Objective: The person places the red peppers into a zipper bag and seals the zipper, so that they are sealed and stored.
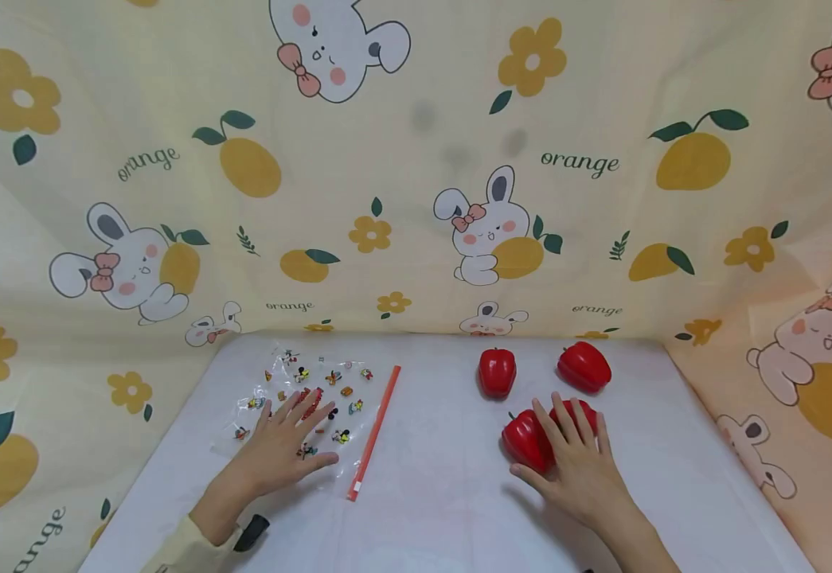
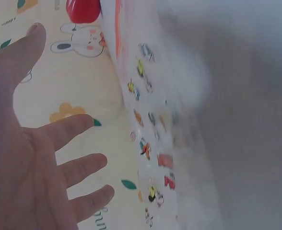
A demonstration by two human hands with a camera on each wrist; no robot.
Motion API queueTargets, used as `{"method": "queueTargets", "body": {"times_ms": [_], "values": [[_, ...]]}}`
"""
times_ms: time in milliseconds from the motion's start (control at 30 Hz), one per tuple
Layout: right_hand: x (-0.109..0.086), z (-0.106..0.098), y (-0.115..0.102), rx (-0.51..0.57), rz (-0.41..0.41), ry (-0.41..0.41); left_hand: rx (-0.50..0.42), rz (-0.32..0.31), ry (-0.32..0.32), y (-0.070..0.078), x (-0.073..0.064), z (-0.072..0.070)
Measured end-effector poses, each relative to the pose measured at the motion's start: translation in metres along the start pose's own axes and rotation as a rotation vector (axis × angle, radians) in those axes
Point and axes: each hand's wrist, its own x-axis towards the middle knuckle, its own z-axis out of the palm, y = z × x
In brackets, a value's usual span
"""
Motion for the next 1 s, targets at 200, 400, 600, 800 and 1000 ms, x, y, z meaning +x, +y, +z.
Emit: {"method": "queueTargets", "body": {"times_ms": [200,400,600,800,1000], "values": [[0.004,0.003,0.001,-0.009,-0.007,-0.001,0.02,0.039,-0.038,0.008,0.008,0.007],[0.004,0.006,0.003,-0.003,-0.03,0.018,0.017,0.064,-0.052,0.014,0.016,0.016],[0.005,0.007,0.003,0.009,-0.053,0.044,0.003,0.069,-0.067,0.022,0.024,0.021],[0.008,0.006,0.0,0.024,-0.078,0.037,0.002,0.072,-0.068,0.031,0.031,0.028],[0.011,0.008,-0.004,0.046,-0.091,0.032,0.023,0.057,-0.08,0.038,0.035,0.035]]}}
